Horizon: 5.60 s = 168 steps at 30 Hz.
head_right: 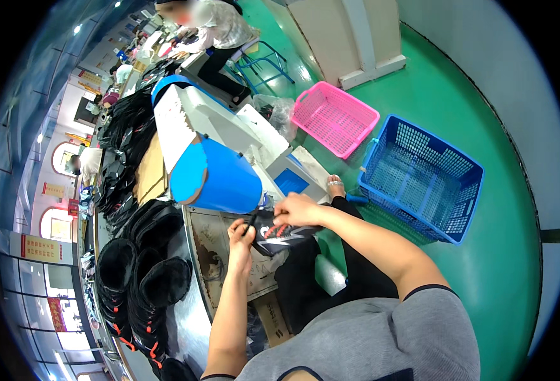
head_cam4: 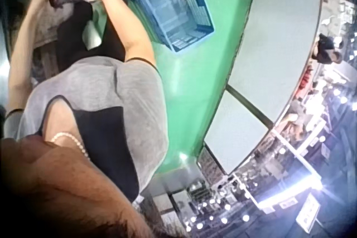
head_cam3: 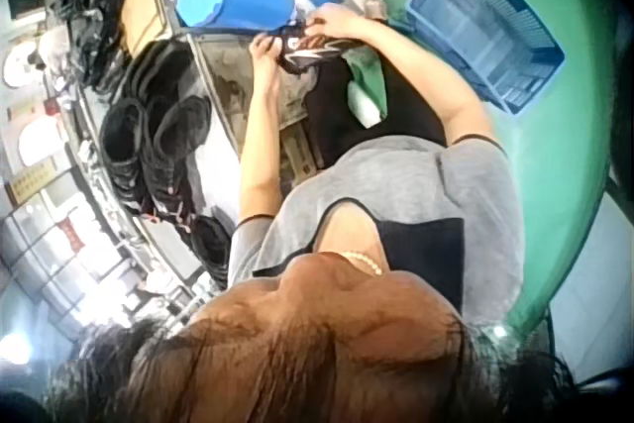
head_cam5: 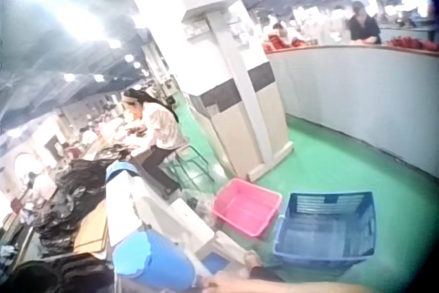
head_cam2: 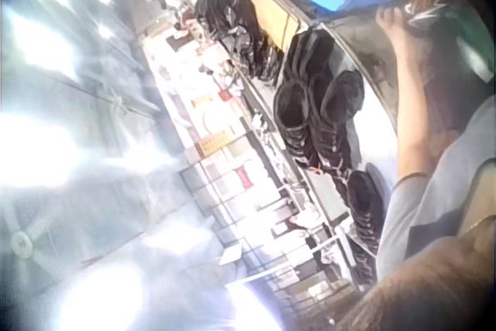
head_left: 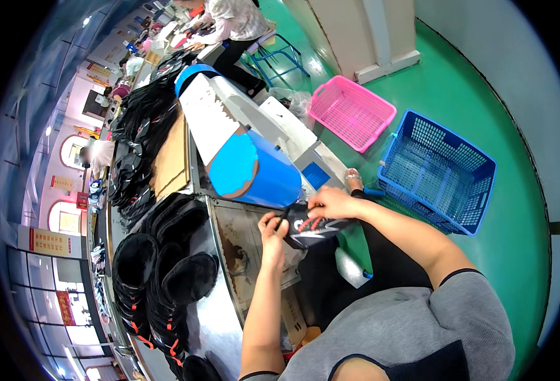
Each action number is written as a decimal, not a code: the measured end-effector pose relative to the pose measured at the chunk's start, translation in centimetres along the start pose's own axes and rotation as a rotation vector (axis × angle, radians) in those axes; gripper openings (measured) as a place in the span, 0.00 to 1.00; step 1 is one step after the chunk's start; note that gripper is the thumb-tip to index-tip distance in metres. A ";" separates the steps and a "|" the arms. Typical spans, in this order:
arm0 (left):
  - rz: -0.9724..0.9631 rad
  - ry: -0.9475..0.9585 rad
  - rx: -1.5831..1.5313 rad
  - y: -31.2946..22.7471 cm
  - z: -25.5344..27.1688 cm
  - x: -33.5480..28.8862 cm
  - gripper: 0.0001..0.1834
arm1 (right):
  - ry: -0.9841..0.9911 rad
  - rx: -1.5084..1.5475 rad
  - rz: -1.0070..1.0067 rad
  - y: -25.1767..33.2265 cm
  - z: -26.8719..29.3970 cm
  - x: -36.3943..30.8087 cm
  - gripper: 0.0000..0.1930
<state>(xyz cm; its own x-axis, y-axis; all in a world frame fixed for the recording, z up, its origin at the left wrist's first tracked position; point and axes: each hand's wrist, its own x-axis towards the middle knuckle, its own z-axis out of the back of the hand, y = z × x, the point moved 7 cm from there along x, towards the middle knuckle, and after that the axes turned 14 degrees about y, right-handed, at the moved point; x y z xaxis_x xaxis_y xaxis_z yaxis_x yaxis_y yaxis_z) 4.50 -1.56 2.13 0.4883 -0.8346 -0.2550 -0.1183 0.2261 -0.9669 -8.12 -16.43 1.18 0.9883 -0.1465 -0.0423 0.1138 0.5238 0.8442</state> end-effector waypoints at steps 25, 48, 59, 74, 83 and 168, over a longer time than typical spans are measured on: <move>0.295 0.243 -0.965 5.2 1.6 -6.7 0.28 | 0.357 0.729 0.162 0.7 -2.2 -3.8 0.08; -0.070 0.036 -0.244 -1.6 -3.5 0.8 0.15 | -0.447 1.154 -0.043 -1.8 -3.9 -0.1 0.07; 0.058 -0.020 -0.366 0.4 -1.5 5.3 0.14 | -0.508 1.078 -0.062 0.2 -1.1 0.0 0.04; -0.450 -0.154 1.433 -11.7 0.4 -23.8 0.23 | 0.311 1.196 0.055 14.1 -12.0 -2.7 0.09; 0.991 -0.691 1.929 4.2 31.9 -57.5 0.09 | 0.451 1.043 -0.044 10.9 -17.6 -1.9 0.08; 0.095 0.368 -0.680 5.9 -3.6 1.1 0.15 | -0.232 0.917 -0.258 -2.2 -1.6 -1.8 0.12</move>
<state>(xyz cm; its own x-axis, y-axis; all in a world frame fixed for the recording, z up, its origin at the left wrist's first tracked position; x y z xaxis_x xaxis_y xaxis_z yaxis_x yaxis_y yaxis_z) 1.22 -2.96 -3.87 0.1452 -0.9670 -0.2095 -0.7076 0.0465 -0.7051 -9.95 -15.98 -1.45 0.8884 -0.3775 -0.2611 0.1042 -0.3879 0.9158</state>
